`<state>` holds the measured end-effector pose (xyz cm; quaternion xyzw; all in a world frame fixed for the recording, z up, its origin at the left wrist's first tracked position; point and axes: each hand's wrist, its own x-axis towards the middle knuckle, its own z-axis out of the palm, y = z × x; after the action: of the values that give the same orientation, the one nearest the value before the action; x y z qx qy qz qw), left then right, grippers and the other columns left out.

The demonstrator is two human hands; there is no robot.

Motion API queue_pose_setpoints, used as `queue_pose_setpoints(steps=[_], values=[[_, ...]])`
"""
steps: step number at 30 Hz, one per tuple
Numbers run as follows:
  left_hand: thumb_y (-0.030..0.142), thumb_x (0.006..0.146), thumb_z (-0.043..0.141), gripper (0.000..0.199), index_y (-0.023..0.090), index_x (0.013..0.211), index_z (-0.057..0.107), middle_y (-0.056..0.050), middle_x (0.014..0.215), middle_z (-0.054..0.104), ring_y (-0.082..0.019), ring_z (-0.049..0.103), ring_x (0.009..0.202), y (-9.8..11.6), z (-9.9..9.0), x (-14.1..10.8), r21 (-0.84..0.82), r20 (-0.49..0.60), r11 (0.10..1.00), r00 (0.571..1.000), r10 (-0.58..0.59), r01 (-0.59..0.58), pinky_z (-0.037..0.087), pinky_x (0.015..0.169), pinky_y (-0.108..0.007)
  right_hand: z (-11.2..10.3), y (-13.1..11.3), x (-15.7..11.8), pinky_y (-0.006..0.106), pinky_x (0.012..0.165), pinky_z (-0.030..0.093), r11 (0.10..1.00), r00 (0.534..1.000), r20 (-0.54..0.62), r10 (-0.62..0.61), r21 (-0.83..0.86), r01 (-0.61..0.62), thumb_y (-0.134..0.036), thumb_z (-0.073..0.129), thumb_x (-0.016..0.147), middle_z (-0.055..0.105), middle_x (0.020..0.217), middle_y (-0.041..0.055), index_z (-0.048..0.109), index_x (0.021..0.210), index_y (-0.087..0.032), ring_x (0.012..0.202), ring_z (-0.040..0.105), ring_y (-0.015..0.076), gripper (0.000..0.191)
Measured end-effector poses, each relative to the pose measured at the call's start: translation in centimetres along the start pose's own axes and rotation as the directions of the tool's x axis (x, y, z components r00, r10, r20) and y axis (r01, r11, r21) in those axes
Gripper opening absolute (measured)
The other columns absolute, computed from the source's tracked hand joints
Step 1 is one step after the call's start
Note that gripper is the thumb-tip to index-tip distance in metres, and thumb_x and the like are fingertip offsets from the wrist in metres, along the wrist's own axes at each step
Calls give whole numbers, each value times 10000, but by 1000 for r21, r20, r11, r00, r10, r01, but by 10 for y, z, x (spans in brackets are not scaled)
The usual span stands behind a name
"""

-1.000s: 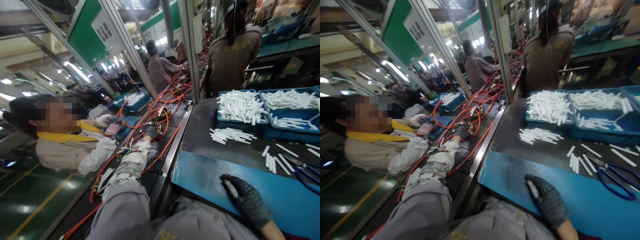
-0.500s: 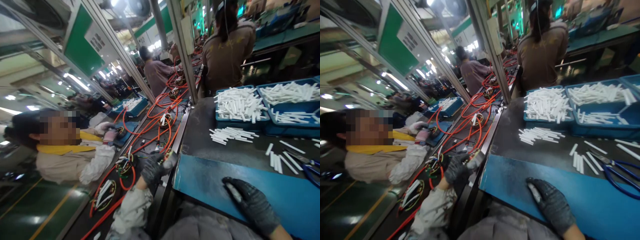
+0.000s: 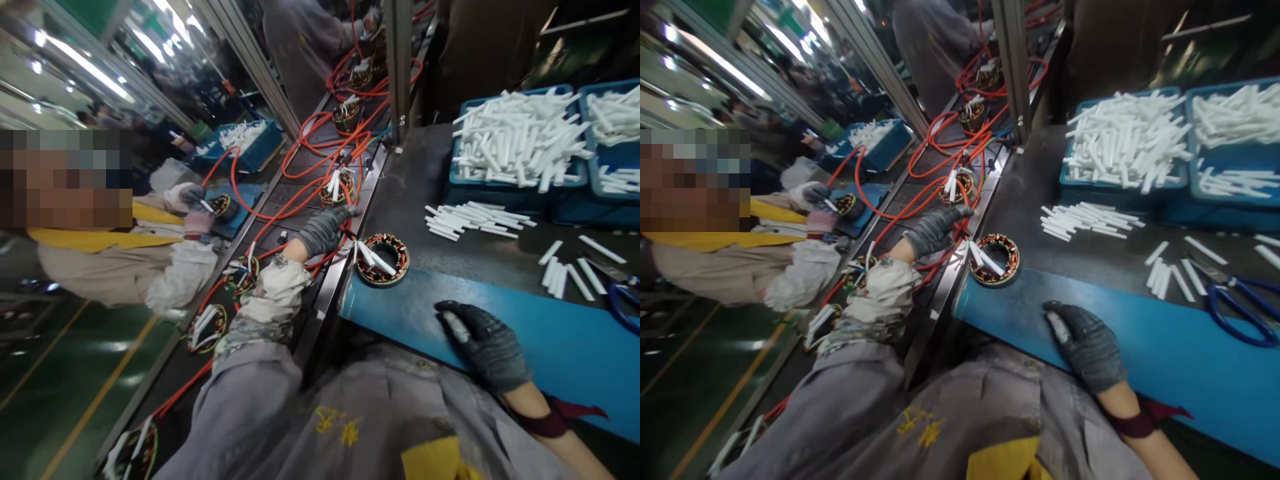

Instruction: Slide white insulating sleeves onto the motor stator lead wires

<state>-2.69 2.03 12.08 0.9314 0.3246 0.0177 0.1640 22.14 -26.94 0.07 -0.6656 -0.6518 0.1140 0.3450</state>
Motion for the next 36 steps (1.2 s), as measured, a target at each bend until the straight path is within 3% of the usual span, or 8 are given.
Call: queue_pose_setpoints(steps=[3, 8, 15, 22, 27, 31, 34, 36], values=[[138, 797, 714, 448, 175, 1242, 748, -110, 1287, 729, -323, 581, 1362, -22, 16, 0, 33, 89, 999, 996, -5, 2, 419, 1221, -487, 4, -25, 15, 348, 795, 622, 990, 990, 16, -143, 12, 143, -385, 490, 1061, 797, 1002, 76, 781, 1142, -224, 883, 755, 218, 342], [223, 909, 657, 309, 206, 1199, 762, -83, 1201, 758, -263, 667, 1198, -22, 29, -33, 68, 63, 992, 992, -107, 103, 482, 1126, -415, 24, -55, 49, 413, 856, 610, 947, 934, 163, -318, 6, 322, -324, 559, 1018, 753, 1138, 144, 740, 1253, -203, 1007, 710, 263, 321], [385, 923, 678, 268, 206, 1095, 779, -62, 1000, 785, -246, 727, 996, 12, 22, -73, -96, -3, 995, 1000, -7, 6, 546, 974, -365, 31, -33, 80, 568, 1057, 543, 944, 929, 204, -310, -53, 327, -354, 620, 977, 683, 1343, 208, 660, 1361, -141, 1254, 635, 356, 441], [381, 886, 669, 435, 163, 1260, 714, -103, 1186, 754, -262, 713, 1077, -6, 19, -50, -357, 24, 928, 994, -106, 108, 565, 984, -388, 8, -20, 97, 456, 981, 591, 981, 978, 69, -194, -12, 196, -391, 493, 1056, 757, 1179, 146, 678, 1312, -153, 1095, 712, 279, 396], [444, 930, 629, 486, 153, 1315, 681, -112, 1322, 708, -276, 662, 1237, 6, 10, -25, -643, 18, 766, 1000, 12, 3, 530, 1085, -406, 15, -28, 101, 435, 1019, 577, 963, 975, 52, -216, 178, 204, -377, 440, 1080, 731, 1291, 107, 630, 1389, -214, 1168, 693, 246, 398], [441, 931, 659, 440, 139, 1248, 709, -101, 1189, 760, -277, 708, 1137, 29, 19, 5, -672, 235, 737, 964, 121, 71, 571, 1010, -416, 26, -33, 112, 450, 1027, 570, 950, 977, 37, -208, 244, 193, -387, 450, 1073, 741, 1244, 116, 672, 1299, -198, 1145, 697, 252, 369], [424, 861, 756, 441, 141, 1198, 720, -93, 1132, 772, -259, 730, 1059, 32, 25, 18, -765, 363, 614, 917, 165, 193, 591, 954, -400, 29, -36, 118, 473, 1014, 571, 954, 989, 41, -145, 272, 128, -387, 513, 1043, 754, 1200, 119, 684, 1258, -189, 1113, 708, 269, 338], [408, 801, 822, 453, 137, 1151, 726, -84, 1069, 776, -231, 737, 980, 30, 27, 21, -820, 357, 511, 928, 106, 257, 597, 914, -378, 28, -37, 120, 485, 991, 579, 949, 992, 65, -107, 304, 83, -399, 559, 1018, 758, 1198, 115, 677, 1271, -196, 1093, 718, 278, 345]])
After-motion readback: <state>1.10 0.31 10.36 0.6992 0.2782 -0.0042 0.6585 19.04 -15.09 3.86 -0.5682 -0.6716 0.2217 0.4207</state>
